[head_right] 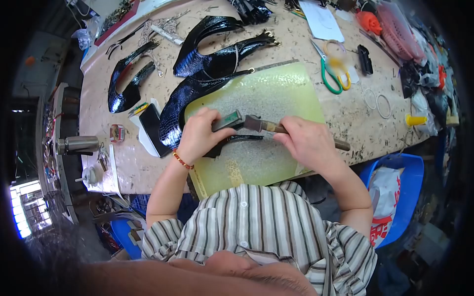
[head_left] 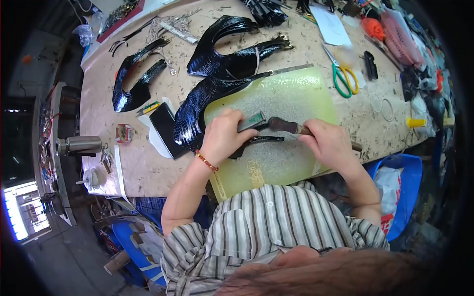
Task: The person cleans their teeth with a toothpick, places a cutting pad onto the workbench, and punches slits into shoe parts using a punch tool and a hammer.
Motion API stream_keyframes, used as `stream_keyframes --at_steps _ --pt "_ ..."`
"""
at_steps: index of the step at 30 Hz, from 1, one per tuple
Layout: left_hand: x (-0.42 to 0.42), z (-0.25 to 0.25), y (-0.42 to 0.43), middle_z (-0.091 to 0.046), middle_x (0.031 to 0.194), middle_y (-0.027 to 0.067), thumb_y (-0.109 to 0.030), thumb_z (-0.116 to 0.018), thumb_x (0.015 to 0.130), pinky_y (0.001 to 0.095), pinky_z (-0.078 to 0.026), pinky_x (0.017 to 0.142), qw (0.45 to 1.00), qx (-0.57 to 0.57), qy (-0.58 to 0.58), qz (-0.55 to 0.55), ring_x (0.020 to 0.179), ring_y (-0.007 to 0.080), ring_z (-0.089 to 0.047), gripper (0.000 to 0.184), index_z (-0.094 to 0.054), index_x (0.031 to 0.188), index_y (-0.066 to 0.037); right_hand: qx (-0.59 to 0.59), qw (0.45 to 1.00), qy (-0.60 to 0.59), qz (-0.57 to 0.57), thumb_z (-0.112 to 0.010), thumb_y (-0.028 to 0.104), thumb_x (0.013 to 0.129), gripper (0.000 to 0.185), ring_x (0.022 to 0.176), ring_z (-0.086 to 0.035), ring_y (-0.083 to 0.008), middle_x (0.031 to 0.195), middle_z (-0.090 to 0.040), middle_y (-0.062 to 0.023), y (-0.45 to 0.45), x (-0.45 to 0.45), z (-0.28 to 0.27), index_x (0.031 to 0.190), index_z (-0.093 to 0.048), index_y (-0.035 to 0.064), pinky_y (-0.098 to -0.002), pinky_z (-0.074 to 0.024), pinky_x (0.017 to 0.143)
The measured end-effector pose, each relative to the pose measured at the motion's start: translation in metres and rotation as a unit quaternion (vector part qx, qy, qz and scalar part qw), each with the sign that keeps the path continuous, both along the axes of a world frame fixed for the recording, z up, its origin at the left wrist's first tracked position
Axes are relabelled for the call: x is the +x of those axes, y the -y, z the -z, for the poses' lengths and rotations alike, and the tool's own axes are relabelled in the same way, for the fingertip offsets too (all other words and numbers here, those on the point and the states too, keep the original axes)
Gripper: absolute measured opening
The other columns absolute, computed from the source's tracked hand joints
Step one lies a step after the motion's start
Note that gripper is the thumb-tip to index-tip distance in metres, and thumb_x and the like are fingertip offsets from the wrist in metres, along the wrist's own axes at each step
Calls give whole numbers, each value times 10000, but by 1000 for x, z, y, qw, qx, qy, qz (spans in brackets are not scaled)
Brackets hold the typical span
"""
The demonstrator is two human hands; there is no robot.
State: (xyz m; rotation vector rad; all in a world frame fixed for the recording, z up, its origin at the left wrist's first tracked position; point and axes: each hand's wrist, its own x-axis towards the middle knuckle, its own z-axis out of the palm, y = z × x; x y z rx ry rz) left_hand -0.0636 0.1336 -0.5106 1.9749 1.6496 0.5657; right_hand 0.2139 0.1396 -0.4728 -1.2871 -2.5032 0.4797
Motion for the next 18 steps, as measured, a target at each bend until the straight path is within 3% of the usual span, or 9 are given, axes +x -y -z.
stream_keyframes --at_steps 2,3,4,6,9,12,14,16,18 --pt "-7 -5 -1 -580 775 126 -252 -806 734 319 -464 629 999 25 32 -15 686 254 -577 339 -652 920 -14 -7 1000 26 7 -658 272 862 237 695 -631 -304 762 -608 -105 3 -3 6 869 -540 67 -405 -488 600" --pt "-9 -9 -3 -583 782 64 -230 -755 815 283 -449 636 993 -4 112 -44 698 175 -557 259 -661 926 -16 -1 1000 21 8 -658 269 863 239 688 -629 -304 757 -605 -105 4 -4 7 864 -532 66 -404 -487 594" --pt "-12 -4 -4 -582 805 5 -175 -663 909 255 -435 670 965 -43 246 -76 737 113 -535 183 -648 1003 -19 4 1000 17 8 -658 265 864 241 681 -628 -304 752 -602 -104 5 -4 7 860 -523 65 -403 -486 587" --pt "-10 -11 -5 -595 853 -13 -111 -578 960 217 -425 708 846 -148 505 -88 784 90 -544 164 -592 1099 -24 6 1000 14 10 -658 258 866 243 674 -626 -304 746 -599 -104 7 -4 7 856 -514 63 -403 -485 579" --pt "15 0 -4 -619 907 23 -84 -556 966 194 -433 741 756 -98 633 -136 790 89 -557 196 -529 1152 -29 2 1000 14 14 -658 251 865 242 672 -624 -306 741 -597 -106 8 -5 9 857 -511 59 -403 -483 576" --pt "25 17 1 -641 989 45 -45 -595 933 273 -500 827 817 -86 561 -105 908 125 -624 193 -535 1111 2 7 1000 12 16 -660 252 862 244 667 -621 -309 738 -597 -108 8 0 10 857 -513 58 -404 -481 571" --pt "30 22 10 -682 878 89 -53 -653 887 298 -532 722 933 15 348 -95 788 157 -671 184 -560 1034 6 14 1000 10 17 -662 255 860 244 665 -619 -312 737 -596 -110 7 4 8 861 -516 59 -404 -479 569" --pt "37 19 17 -683 840 117 -75 -670 877 308 -534 674 950 59 292 -99 734 199 -688 163 -576 986 0 4 999 13 31 -664 255 857 245 665 -618 -314 736 -595 -112 8 8 8 862 -518 58 -406 -478 570" --pt "32 12 17 -682 825 127 -91 -677 876 314 -536 668 984 82 158 -26 727 225 -694 157 -581 962 1 -2 999 14 41 -664 254 857 245 666 -618 -317 734 -594 -113 9 10 9 865 -520 57 -407 -477 570"
